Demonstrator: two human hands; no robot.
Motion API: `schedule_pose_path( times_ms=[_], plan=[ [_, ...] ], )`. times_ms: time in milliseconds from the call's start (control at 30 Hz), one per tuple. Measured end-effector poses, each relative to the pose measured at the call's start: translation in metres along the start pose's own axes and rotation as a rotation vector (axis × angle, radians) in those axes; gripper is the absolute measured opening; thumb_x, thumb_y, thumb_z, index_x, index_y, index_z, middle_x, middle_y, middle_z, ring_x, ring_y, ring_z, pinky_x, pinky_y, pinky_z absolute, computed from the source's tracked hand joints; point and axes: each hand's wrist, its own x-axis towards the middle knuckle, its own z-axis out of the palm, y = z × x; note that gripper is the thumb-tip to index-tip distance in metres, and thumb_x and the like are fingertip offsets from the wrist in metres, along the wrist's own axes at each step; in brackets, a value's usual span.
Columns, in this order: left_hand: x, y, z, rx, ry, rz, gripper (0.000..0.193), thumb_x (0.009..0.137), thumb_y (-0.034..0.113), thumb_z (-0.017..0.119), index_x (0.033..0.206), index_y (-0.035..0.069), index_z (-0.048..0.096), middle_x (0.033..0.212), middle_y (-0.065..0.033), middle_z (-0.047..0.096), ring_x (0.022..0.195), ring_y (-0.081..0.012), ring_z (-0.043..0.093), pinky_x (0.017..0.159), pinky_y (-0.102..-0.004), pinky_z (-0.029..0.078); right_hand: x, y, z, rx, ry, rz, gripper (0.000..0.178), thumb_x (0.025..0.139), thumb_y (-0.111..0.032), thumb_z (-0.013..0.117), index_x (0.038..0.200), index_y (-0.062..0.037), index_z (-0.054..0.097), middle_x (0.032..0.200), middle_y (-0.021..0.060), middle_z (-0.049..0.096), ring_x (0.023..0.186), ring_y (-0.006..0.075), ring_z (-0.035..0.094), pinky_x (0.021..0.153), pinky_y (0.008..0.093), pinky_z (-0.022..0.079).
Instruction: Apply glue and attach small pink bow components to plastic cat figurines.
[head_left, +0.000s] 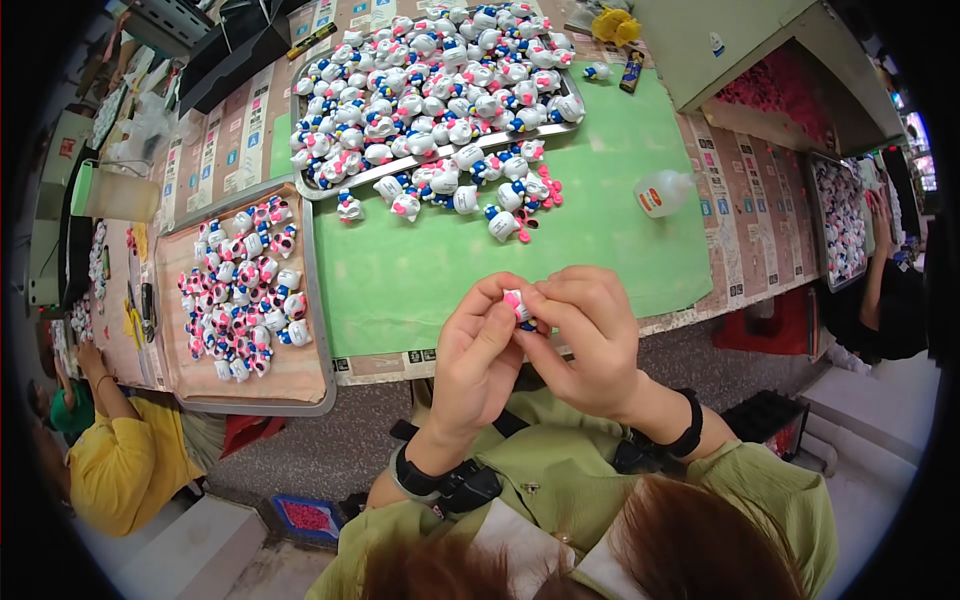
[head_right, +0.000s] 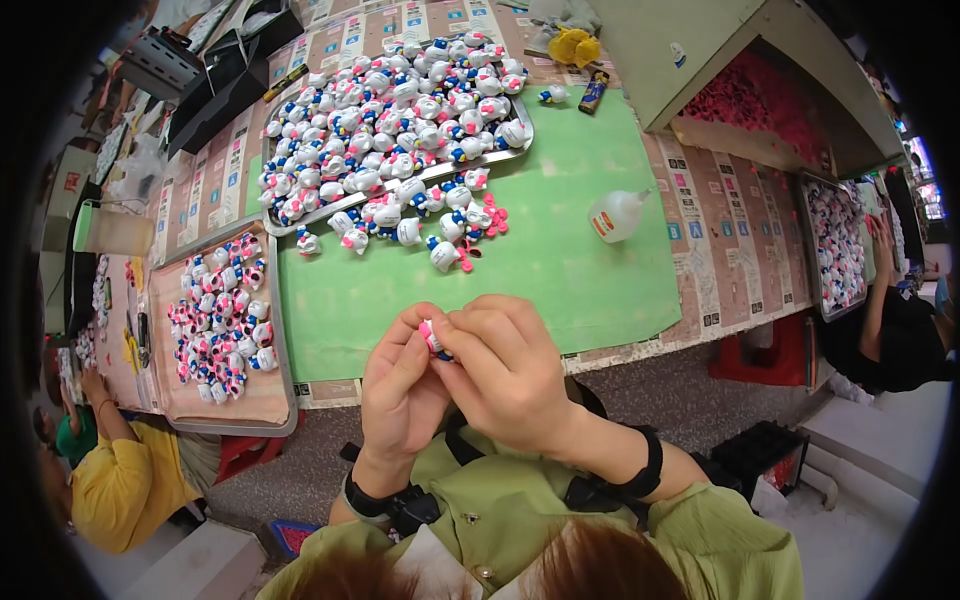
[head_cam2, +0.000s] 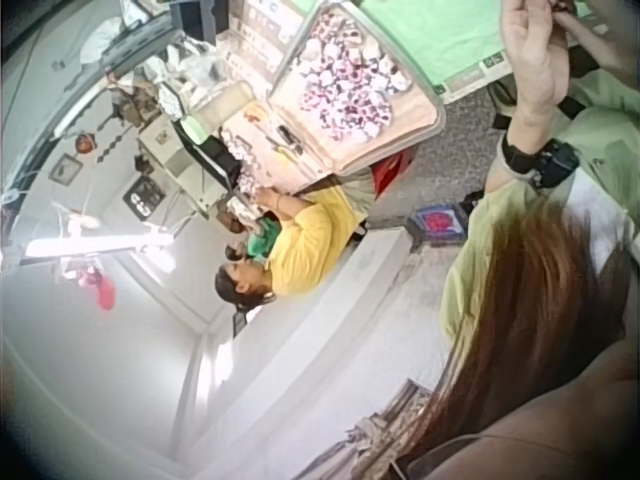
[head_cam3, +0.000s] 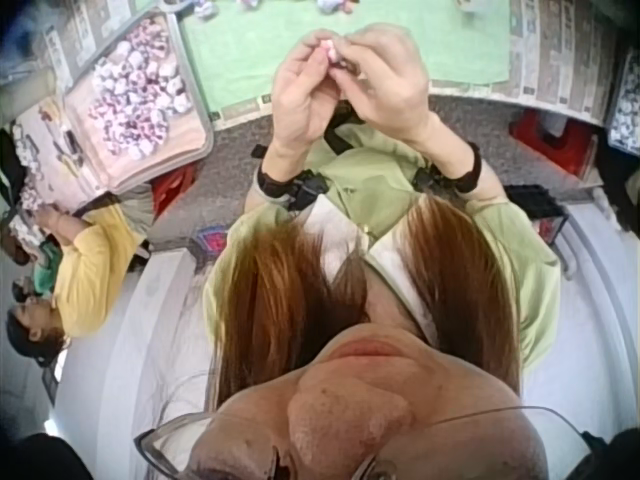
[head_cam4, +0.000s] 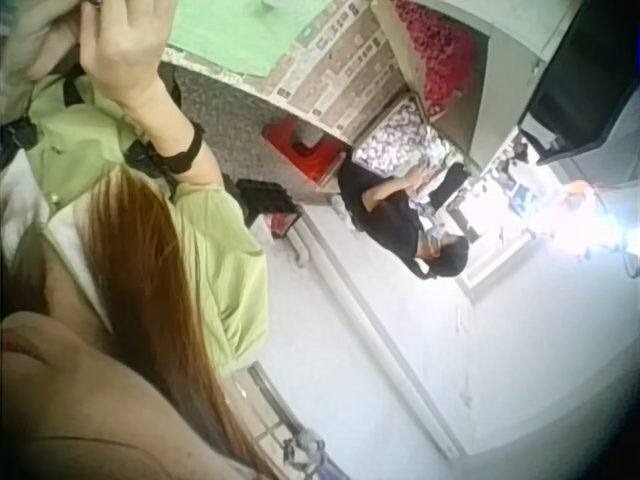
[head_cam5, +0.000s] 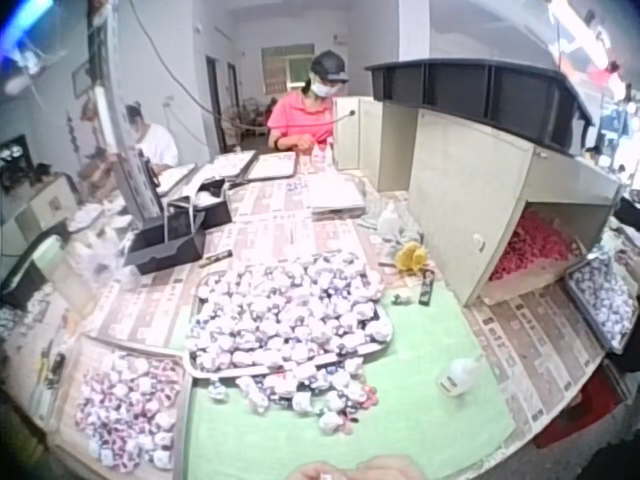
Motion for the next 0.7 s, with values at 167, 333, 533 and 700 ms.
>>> schedule_pose_path(
  times_ms=[167,333,533,700],
  plan=[
    [0.001,0.0,-0.003,-0.065,-0.003,-0.019,0.021,0.087,0.012,0.043,0.104,0.001,0.042,0.093,-0.008,0.051,0.083,-0.0144,0.049,0.075,-0.0258,0.042,0.001,-0.001,0.003,-0.013,0.003,-0.011,0.026,0.059,0.0,0.062,0.083,0.0031,0.056,0.081,0.0104,0.052,0.076,0.0272,0.05,0.064,0.0341,0.044],
    [0.003,0.001,-0.004,-0.105,0.008,-0.052,0.021,0.087,0.014,0.043,0.103,0.0,0.043,0.091,-0.0077,0.05,0.083,-0.0145,0.049,0.074,-0.0266,0.042,0.004,0.0,0.002,0.004,-0.035,0.025,0.028,0.059,-0.002,0.063,0.086,0.0011,0.056,0.083,0.0097,0.052,0.078,0.027,0.051,0.067,0.035,0.042],
    [0.004,0.015,0.001,0.042,0.125,-0.112,0.029,0.089,0.023,0.039,0.106,0.0,0.046,0.096,-0.0088,0.055,0.086,-0.0165,0.056,0.076,-0.0285,0.046,0.005,0.009,-0.002,0.239,-0.088,0.264,0.032,0.061,-0.006,0.066,0.091,-0.0007,0.057,0.088,0.0105,0.053,0.083,0.0263,0.05,0.071,0.0337,0.041],
    [0.001,0.017,-0.002,0.12,0.152,-0.115,0.029,0.089,0.024,0.041,0.103,-0.001,0.048,0.092,-0.0072,0.057,0.081,-0.0142,0.058,0.072,-0.0264,0.048,0.002,0.012,0.001,0.265,-0.089,0.281,0.029,0.064,-0.007,0.066,0.09,-0.0006,0.057,0.088,0.011,0.053,0.083,0.026,0.05,0.07,0.0331,0.041]
  ],
)
